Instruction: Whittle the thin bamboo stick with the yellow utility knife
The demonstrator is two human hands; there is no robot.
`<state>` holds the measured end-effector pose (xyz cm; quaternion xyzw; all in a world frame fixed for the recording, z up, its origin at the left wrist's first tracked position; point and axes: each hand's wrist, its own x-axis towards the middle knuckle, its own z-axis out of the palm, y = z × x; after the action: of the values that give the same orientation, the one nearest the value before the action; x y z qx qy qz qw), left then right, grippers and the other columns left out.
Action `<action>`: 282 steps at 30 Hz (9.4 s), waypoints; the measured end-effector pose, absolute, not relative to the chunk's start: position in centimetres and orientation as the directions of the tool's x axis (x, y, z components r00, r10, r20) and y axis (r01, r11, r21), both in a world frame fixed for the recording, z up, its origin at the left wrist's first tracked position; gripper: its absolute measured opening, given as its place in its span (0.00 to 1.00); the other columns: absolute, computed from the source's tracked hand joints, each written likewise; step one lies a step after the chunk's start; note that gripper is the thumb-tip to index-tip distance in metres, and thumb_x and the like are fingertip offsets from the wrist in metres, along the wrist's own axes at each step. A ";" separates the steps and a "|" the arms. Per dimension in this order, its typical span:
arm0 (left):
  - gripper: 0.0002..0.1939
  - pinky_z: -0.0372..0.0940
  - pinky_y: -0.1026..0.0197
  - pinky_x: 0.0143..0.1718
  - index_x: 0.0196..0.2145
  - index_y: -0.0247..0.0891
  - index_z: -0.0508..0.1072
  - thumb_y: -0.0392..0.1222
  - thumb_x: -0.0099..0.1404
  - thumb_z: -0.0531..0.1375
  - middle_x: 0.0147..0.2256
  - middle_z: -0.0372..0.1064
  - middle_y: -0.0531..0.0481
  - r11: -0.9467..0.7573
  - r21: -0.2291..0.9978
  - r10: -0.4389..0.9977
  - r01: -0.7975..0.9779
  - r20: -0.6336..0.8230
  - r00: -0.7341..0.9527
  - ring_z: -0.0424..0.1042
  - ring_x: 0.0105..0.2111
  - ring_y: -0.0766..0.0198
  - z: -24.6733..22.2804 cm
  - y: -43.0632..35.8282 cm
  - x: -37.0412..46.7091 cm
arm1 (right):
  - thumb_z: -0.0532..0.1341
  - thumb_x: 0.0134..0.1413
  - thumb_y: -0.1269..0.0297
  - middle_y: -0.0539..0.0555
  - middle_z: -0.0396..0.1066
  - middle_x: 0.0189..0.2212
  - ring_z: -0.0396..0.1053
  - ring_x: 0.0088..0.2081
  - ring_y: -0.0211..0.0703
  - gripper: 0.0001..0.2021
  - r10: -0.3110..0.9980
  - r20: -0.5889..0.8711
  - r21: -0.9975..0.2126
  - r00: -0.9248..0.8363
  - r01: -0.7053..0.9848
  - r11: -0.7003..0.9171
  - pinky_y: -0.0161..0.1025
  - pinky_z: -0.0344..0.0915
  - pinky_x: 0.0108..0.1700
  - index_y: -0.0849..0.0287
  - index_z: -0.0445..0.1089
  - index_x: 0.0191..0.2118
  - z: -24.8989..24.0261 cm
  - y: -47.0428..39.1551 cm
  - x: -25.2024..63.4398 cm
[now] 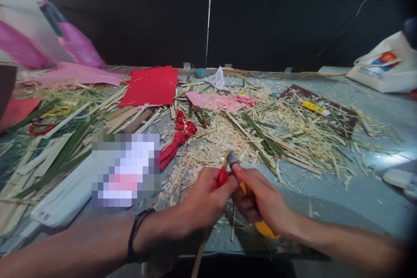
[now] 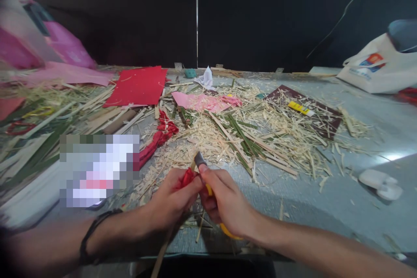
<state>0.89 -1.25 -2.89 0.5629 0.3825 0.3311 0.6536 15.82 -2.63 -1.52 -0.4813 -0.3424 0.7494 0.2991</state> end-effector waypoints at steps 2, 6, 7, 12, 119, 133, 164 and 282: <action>0.23 0.46 0.64 0.20 0.19 0.38 0.61 0.52 0.67 0.57 0.16 0.51 0.60 0.171 0.985 0.869 -0.023 -0.140 0.475 0.48 0.18 0.72 -2.9 -1.1 0.9 | 0.61 0.52 0.31 0.39 0.43 0.14 0.37 0.15 0.27 0.32 0.772 -0.499 -0.801 -0.394 -0.129 -0.584 0.28 0.34 0.17 0.56 0.52 0.23 -1.8 -2.4 16.0; 0.25 0.41 0.64 0.18 0.17 0.40 0.57 0.53 0.63 0.61 0.14 0.48 0.61 0.247 0.969 0.840 -0.019 -0.204 0.503 0.45 0.15 0.74 -2.6 -0.7 0.4 | 0.59 0.55 0.33 0.39 0.42 0.13 0.37 0.13 0.28 0.30 0.668 -0.466 -0.772 -0.581 -0.102 -0.628 0.27 0.37 0.14 0.56 0.54 0.23 -2.0 -1.5 17.2; 0.25 0.40 0.64 0.18 0.16 0.40 0.58 0.54 0.62 0.62 0.13 0.48 0.61 0.260 0.965 0.819 -0.012 -0.214 0.533 0.45 0.15 0.74 -2.4 -0.6 0.2 | 0.58 0.55 0.33 0.39 0.42 0.12 0.37 0.13 0.28 0.30 0.629 -0.464 -0.760 -0.623 -0.085 -0.645 0.27 0.39 0.13 0.56 0.54 0.22 -2.1 -1.2 17.6; 0.26 0.40 0.64 0.16 0.18 0.39 0.62 0.59 0.62 0.63 0.13 0.50 0.61 0.282 0.959 0.777 0.007 -0.233 0.585 0.47 0.13 0.74 -2.3 -0.6 -0.2 | 0.54 0.61 0.35 0.41 0.48 0.09 0.43 0.10 0.30 0.29 0.575 -0.414 -0.768 -0.706 -0.068 -0.637 0.27 0.50 0.11 0.57 0.58 0.22 -2.7 -0.4 19.1; 0.25 0.45 0.64 0.18 0.17 0.37 0.63 0.53 0.65 0.64 0.13 0.54 0.61 0.231 0.966 0.626 0.114 -0.237 0.743 0.51 0.15 0.74 -1.9 0.1 -0.8 | 0.68 0.57 0.65 0.46 0.62 0.23 0.57 0.22 0.33 0.05 0.952 0.205 -0.947 -0.229 0.199 0.252 0.33 0.54 0.23 0.58 0.72 0.34 -0.9 -0.5 18.5; 0.27 0.45 0.64 0.18 0.18 0.38 0.62 0.57 0.64 0.64 0.14 0.52 0.62 0.223 0.966 0.613 0.130 -0.243 0.752 0.50 0.15 0.74 -1.9 0.1 -0.8 | 0.68 0.57 0.65 0.44 0.56 0.21 0.53 0.22 0.33 0.04 0.943 0.255 -0.918 -0.215 0.253 0.305 0.33 0.51 0.23 0.56 0.74 0.37 -1.2 -0.7 18.6; 0.28 0.44 0.65 0.18 0.16 0.38 0.60 0.58 0.63 0.63 0.13 0.51 0.61 0.207 0.970 0.621 0.127 -0.230 0.749 0.49 0.15 0.74 -1.6 0.1 -0.5 | 0.66 0.57 0.61 0.45 0.57 0.18 0.55 0.20 0.34 0.08 0.956 0.205 -0.892 -0.209 0.362 0.270 0.32 0.52 0.21 0.58 0.71 0.31 -0.8 -0.8 18.4; 0.26 0.41 0.64 0.19 0.21 0.39 0.61 0.61 0.64 0.61 0.19 0.47 0.61 0.108 0.988 0.715 0.109 -0.153 0.682 0.45 0.20 0.72 -1.9 -0.6 -0.2 | 0.59 0.61 0.40 0.42 0.53 0.09 0.49 0.07 0.32 0.27 0.225 -0.380 -0.623 -0.897 0.069 -0.779 0.30 0.58 0.08 0.59 0.60 0.23 -2.5 1.0 20.6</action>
<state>-0.24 -0.57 -1.86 0.6281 0.3281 0.2269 0.6681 20.62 0.97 -2.49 -0.2227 -0.3294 0.9166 0.0425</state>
